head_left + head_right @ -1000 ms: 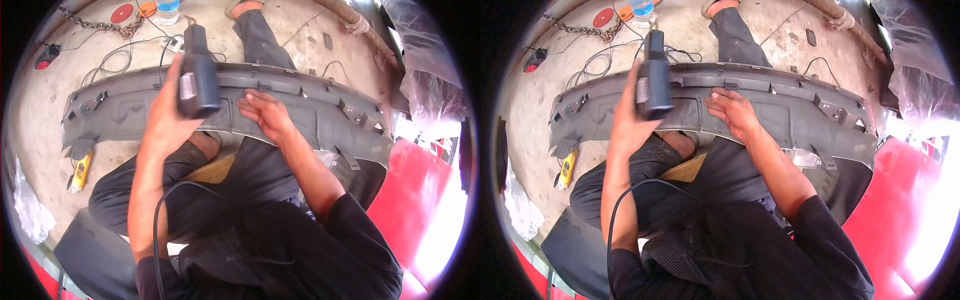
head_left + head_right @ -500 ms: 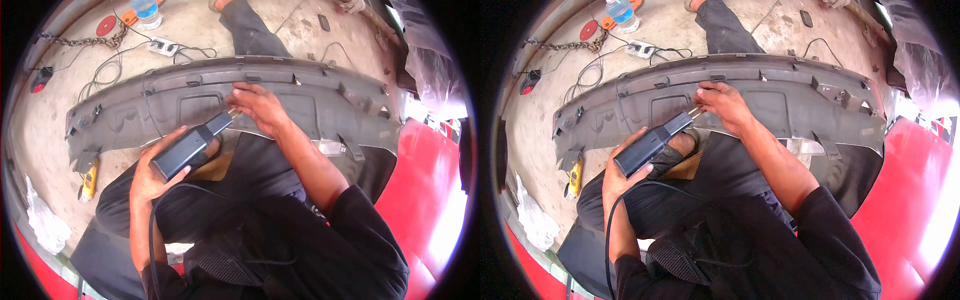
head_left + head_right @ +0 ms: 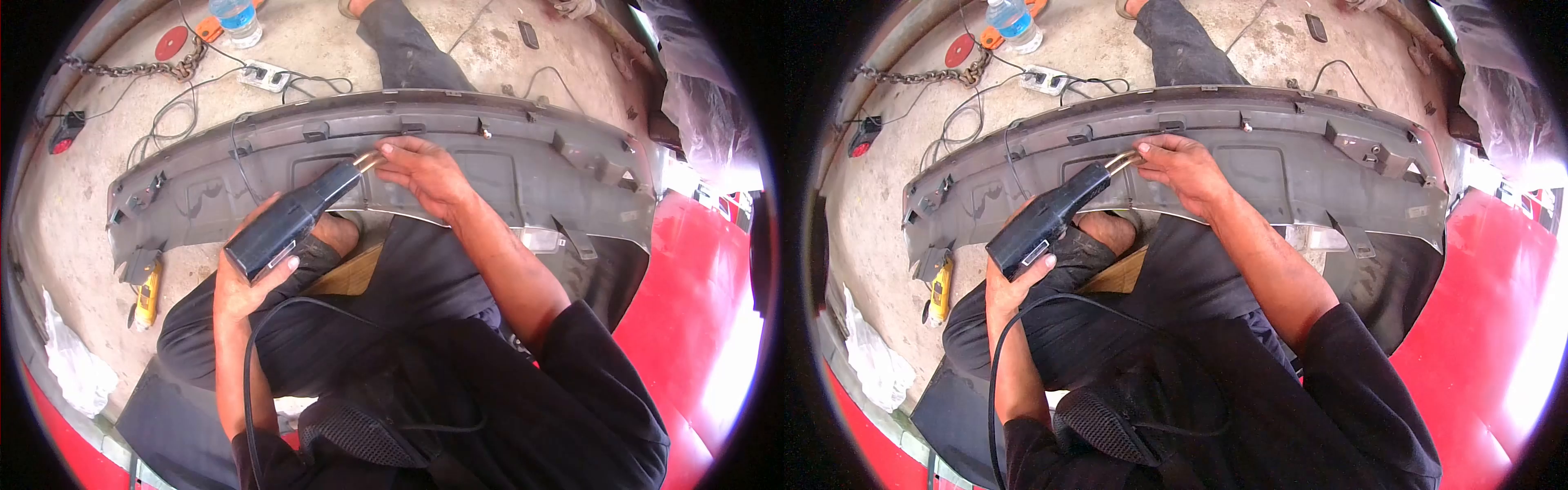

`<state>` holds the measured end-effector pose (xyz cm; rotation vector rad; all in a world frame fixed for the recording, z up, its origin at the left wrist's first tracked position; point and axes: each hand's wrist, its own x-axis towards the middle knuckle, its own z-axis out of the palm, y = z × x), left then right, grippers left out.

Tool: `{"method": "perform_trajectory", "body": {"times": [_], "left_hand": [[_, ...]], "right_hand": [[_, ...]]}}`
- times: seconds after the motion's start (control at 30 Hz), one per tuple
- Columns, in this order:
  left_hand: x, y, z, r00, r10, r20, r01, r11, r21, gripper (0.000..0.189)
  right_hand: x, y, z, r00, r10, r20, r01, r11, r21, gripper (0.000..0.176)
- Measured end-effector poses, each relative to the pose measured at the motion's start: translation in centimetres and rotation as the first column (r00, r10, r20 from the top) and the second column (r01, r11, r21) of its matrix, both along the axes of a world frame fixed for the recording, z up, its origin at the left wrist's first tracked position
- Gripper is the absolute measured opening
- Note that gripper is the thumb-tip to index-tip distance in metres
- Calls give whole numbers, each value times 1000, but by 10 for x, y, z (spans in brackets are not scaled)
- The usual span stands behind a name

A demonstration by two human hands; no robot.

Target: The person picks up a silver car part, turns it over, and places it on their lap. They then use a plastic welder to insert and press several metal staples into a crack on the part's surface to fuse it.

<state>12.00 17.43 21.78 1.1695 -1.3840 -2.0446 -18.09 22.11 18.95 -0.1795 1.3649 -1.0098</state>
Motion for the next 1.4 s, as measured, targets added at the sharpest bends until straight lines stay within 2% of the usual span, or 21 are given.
{"method": "perform_trajectory", "body": {"times": [0.13,0.47,0.97,1.17,1.23,1.4], "left_hand": [[-1,-1,2,1000,-14,8,14,999,-46,74],[0,-1,0,1000,6,-22,-7,1000,-31,74],[-2,-1,5,999,-27,21,29,998,-57,74],[-2,-2,3,997,-26,68,31,997,-72,72],[-2,-4,2,998,-24,60,28,997,-68,71],[-1,-3,-5,999,32,-22,-31,998,49,66]], "right_hand": [[0,-1,1,1000,1,0,-1,1000,2,29],[0,-1,2,1000,-3,-1,3,1000,1,27],[1,-2,7,1000,-4,-7,4,1000,24,25],[-8,3,0,996,59,70,-57,998,-28,30],[-11,6,1,987,94,127,-81,992,-101,33],[-13,8,-2,984,132,123,-118,986,-116,33]]}}
